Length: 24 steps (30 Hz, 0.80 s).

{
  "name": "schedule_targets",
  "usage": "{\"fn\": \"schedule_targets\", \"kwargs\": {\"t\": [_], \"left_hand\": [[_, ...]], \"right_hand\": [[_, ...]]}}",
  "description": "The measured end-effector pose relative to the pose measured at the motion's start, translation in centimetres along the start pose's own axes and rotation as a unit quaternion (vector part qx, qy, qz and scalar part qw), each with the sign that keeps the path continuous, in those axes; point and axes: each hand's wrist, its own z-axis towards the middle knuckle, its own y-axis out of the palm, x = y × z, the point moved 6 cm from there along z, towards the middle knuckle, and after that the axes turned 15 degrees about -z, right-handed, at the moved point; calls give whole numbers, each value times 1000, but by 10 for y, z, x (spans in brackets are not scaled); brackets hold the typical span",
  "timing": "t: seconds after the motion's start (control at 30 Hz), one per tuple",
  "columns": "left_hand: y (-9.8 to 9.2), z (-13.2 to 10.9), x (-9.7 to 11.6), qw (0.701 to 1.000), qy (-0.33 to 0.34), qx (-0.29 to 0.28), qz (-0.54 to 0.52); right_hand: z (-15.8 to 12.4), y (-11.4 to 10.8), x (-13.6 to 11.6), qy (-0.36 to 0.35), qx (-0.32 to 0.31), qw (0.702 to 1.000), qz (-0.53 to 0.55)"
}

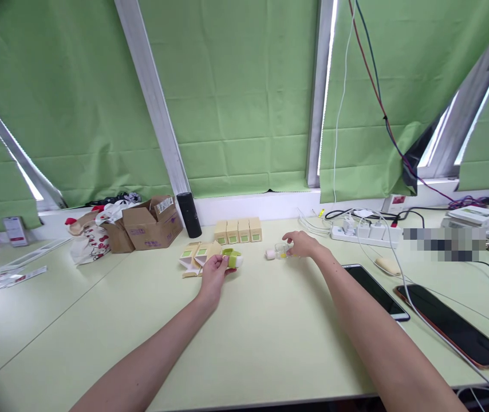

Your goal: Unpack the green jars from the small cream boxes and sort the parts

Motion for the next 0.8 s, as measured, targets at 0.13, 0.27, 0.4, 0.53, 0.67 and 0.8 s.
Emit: {"fn": "schedule_targets", "kwargs": {"t": [0.13, 0.27, 0.4, 0.53, 0.67, 0.8], "left_hand": [[0, 0, 0, 1000, 0, -2, -1], [-1, 2, -2, 1000, 1, 0, 1], [-1, 1, -2, 1000, 1, -1, 3], [-1, 1, -2, 1000, 3, -6, 3], [-1, 1, -2, 1000, 4, -7, 1], [-2, 2, -3, 1000, 4, -7, 1]], "right_hand": [[4, 2, 0, -4, -10, 1000, -7], [10, 3, 1, -6, -13, 1000, -9], [15, 3, 2, -3, -15, 1000, -10], [18, 4, 5, -6, -17, 1000, -11], [20, 5, 7, -4, -16, 1000, -10], [21, 6, 8, -4, -14, 1000, -9]]}}
